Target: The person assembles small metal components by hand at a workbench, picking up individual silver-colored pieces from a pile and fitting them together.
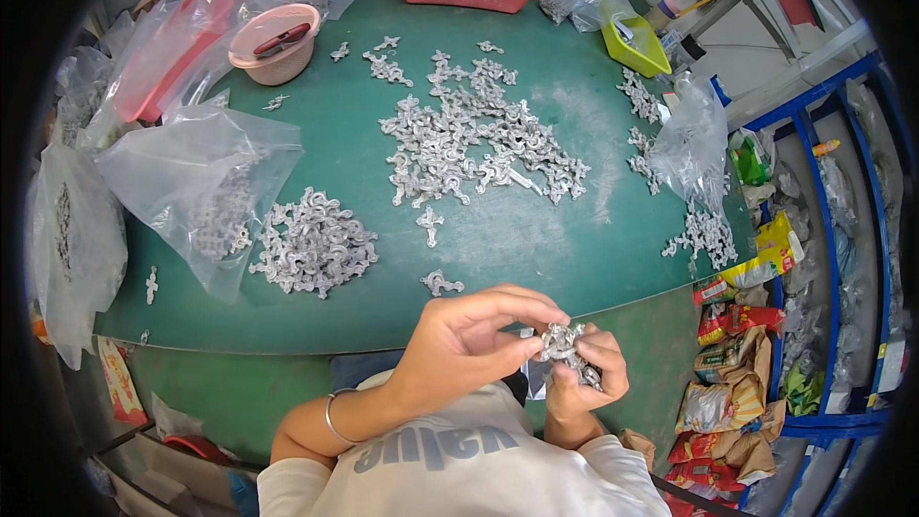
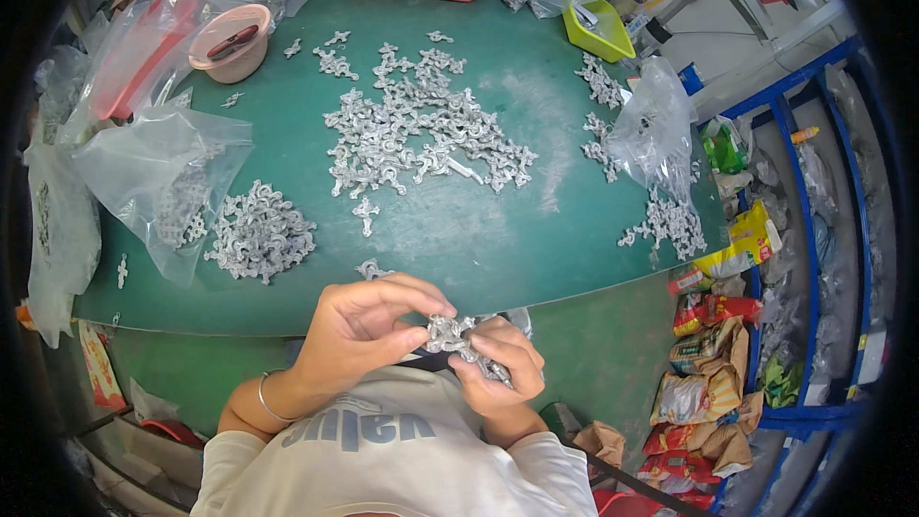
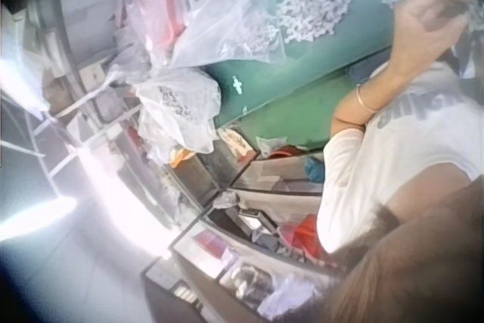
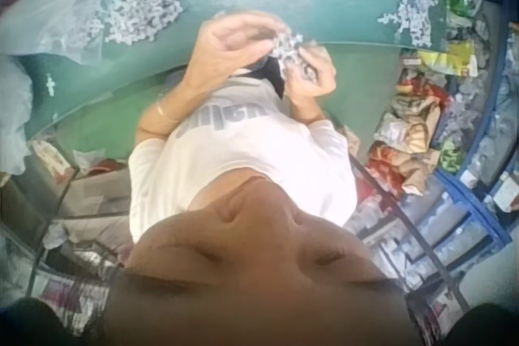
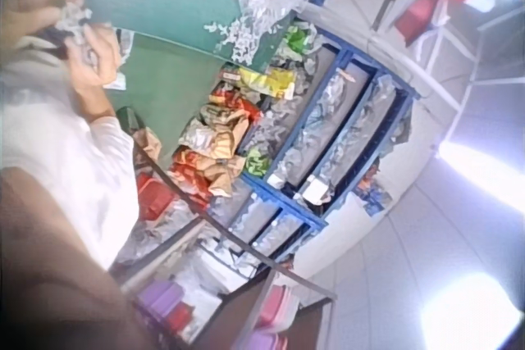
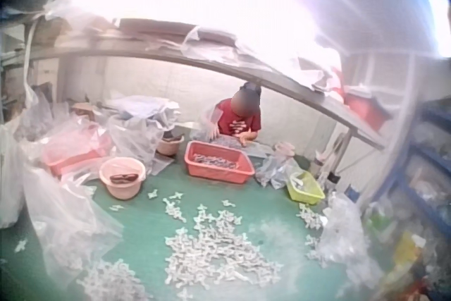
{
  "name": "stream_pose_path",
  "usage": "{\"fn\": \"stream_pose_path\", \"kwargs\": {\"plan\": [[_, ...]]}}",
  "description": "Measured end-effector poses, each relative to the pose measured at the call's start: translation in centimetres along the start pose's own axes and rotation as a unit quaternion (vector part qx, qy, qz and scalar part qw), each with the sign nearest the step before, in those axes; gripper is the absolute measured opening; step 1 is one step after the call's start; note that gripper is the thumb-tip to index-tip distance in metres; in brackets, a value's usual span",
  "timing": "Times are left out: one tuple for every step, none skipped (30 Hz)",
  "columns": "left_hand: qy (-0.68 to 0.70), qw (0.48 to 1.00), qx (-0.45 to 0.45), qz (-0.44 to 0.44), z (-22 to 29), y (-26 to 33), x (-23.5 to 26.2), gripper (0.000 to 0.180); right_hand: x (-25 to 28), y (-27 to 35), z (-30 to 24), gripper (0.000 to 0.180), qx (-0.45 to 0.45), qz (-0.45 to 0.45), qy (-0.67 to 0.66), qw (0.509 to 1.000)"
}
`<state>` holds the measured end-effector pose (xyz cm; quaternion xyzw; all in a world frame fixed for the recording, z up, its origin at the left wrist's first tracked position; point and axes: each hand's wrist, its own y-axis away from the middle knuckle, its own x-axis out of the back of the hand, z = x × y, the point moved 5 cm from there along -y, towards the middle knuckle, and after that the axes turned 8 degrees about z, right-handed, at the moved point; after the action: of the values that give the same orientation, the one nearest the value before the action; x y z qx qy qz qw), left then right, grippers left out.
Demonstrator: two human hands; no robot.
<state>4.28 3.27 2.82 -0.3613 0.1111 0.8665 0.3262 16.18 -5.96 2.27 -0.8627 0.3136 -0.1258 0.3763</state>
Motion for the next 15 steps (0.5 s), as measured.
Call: {"fn": "stream_pose_path", "kwargs": {"plan": [[-0.001,1.0,-0.005,-0.006,0.04,-0.02,-0.09,0.025,0.12,0.09,-0.02,0.028,0.002,0.008,-0.002,1.0],[-0.001,1.0,-0.01,-0.011,0.09,-0.04,-0.18,0.025,0.21,0.15,-0.06,0.028,0.003,0.007,-0.001,1.0],[-0.001,1.0,-0.009,-0.011,0.15,-0.01,-0.19,0.025,0.24,0.29,0.0,0.029,-0.008,0.006,-0.008,1.0],[-0.003,1.0,-0.01,-0.012,0.21,0.02,-0.22,0.025,0.24,0.37,0.06,0.03,-0.02,0.005,-0.016,1.0],[-0.004,1.0,-0.011,-0.013,0.26,0.07,-0.22,0.025,0.22,0.36,0.01,0.03,-0.02,0.005,-0.016,1.0],[-0.004,1.0,-0.01,-0.013,0.23,0.08,-0.15,0.025,0.18,0.35,-0.02,0.03,-0.02,0.002,-0.018,1.0],[-0.001,1.0,-0.008,-0.014,0.16,0.1,-0.08,0.025,0.14,0.37,-0.02,0.03,-0.02,-0.001,-0.019,1.0],[0.001,1.0,-0.006,-0.015,0.1,0.11,-0.02,0.025,0.15,0.46,0.03,0.03,-0.021,0.0,-0.019,1.0],[0.001,1.0,-0.006,-0.015,0.14,0.17,-0.04,0.025,0.19,0.57,0.03,0.03,-0.019,0.002,-0.02,1.0],[0.001,1.0,-0.004,-0.017,0.18,0.23,-0.08,0.025,0.22,0.64,0.01,0.03,-0.018,0.003,-0.022,1.0],[0.001,1.0,-0.003,-0.018,0.19,0.27,-0.1,0.025,0.17,0.62,-0.06,0.03,-0.018,0.004,-0.022,1.0],[0.001,1.0,-0.003,-0.017,0.18,0.32,-0.08,0.025,0.06,0.57,-0.17,0.03,-0.015,0.004,-0.02,1.0],[0.004,1.0,-0.001,-0.016,0.14,0.37,-0.06,0.025,-0.01,0.56,-0.23,0.03,-0.012,0.004,-0.018,1.0],[0.006,1.0,0.001,-0.014,0.09,0.41,-0.03,0.025,-0.01,0.61,-0.21,0.03,-0.012,0.004,-0.019,1.0],[0.006,1.0,0.001,-0.014,0.07,0.43,-0.01,0.025,0.03,0.67,-0.18,0.03,-0.016,0.006,-0.023,1.0]]}}
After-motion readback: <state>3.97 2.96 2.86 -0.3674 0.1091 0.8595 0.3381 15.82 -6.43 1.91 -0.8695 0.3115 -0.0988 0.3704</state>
